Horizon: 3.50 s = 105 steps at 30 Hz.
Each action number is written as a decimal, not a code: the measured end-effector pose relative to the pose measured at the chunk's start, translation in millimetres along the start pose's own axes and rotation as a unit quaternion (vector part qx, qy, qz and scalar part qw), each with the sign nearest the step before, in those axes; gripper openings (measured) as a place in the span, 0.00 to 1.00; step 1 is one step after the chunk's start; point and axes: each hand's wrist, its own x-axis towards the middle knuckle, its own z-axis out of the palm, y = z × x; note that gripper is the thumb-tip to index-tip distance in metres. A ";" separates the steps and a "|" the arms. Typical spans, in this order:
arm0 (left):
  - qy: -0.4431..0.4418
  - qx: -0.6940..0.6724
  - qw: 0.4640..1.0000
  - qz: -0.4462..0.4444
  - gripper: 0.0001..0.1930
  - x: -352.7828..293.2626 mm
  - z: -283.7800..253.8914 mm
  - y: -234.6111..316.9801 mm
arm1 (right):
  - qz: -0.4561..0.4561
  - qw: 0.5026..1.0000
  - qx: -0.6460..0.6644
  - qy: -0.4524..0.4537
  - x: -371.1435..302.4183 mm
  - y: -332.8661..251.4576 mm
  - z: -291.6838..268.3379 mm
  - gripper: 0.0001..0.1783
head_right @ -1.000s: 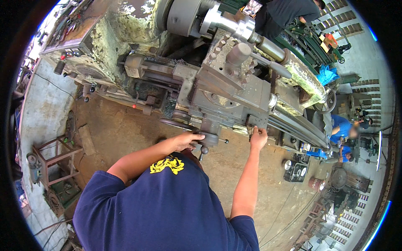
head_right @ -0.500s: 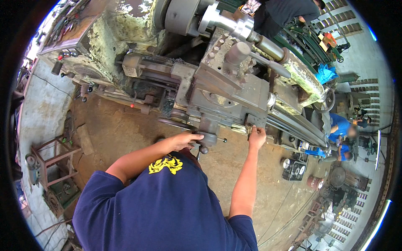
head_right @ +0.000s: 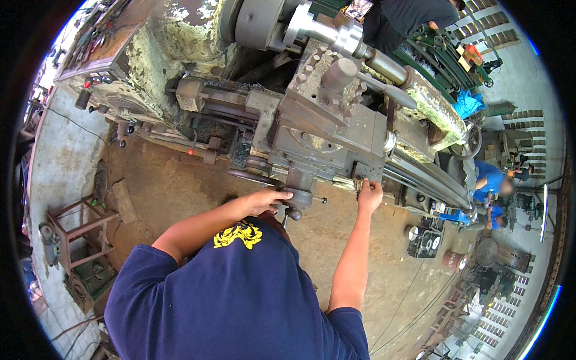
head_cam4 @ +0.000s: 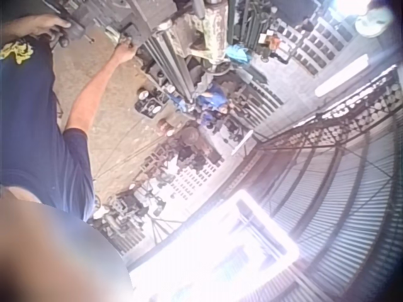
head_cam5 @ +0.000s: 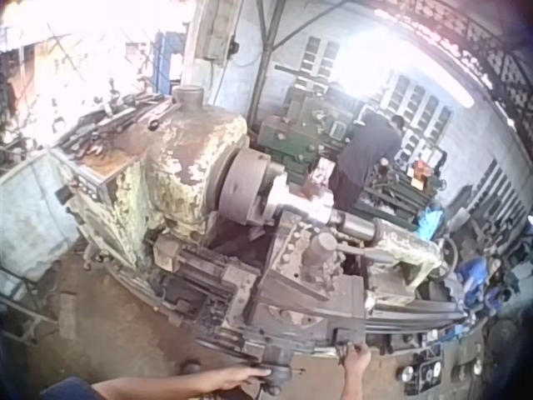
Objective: The person operates a metal lathe, turning the handwheel to advance the cutting tool along a rotating metal workpiece. The person uses both hands to control the tool carriage and monitor the cut, producing metal shavings as the workpiece is machined.
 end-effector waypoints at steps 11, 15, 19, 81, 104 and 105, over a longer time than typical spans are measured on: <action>-0.013 0.004 1.000 0.009 0.38 -0.8 -0.1 -0.6 | 0.015 1.000 -0.001 -0.002 -0.7 -2.2 -0.7 0.13; -0.005 0.005 1.000 0.010 0.38 1.8 1.2 -1.9 | 0.018 1.000 0.007 -0.005 -1.4 -3.1 -1.7 0.13; 0.003 0.013 1.000 0.011 0.37 1.4 0.9 -2.8 | 0.007 1.000 0.003 -0.002 -1.4 -2.1 -1.8 0.13; -0.028 0.008 1.000 0.010 0.24 6.6 -0.9 -8.2 | 0.013 1.000 0.017 -0.003 -2.1 -3.5 -1.7 0.15; -0.030 -0.002 0.999 0.011 0.24 5.3 2.9 -9.9 | 0.008 0.999 -0.030 -0.005 1.1 2.7 -1.0 0.14; -0.035 -0.009 0.999 0.012 0.24 5.4 3.0 -10.2 | 0.010 1.000 -0.014 -0.009 1.9 4.0 -0.2 0.14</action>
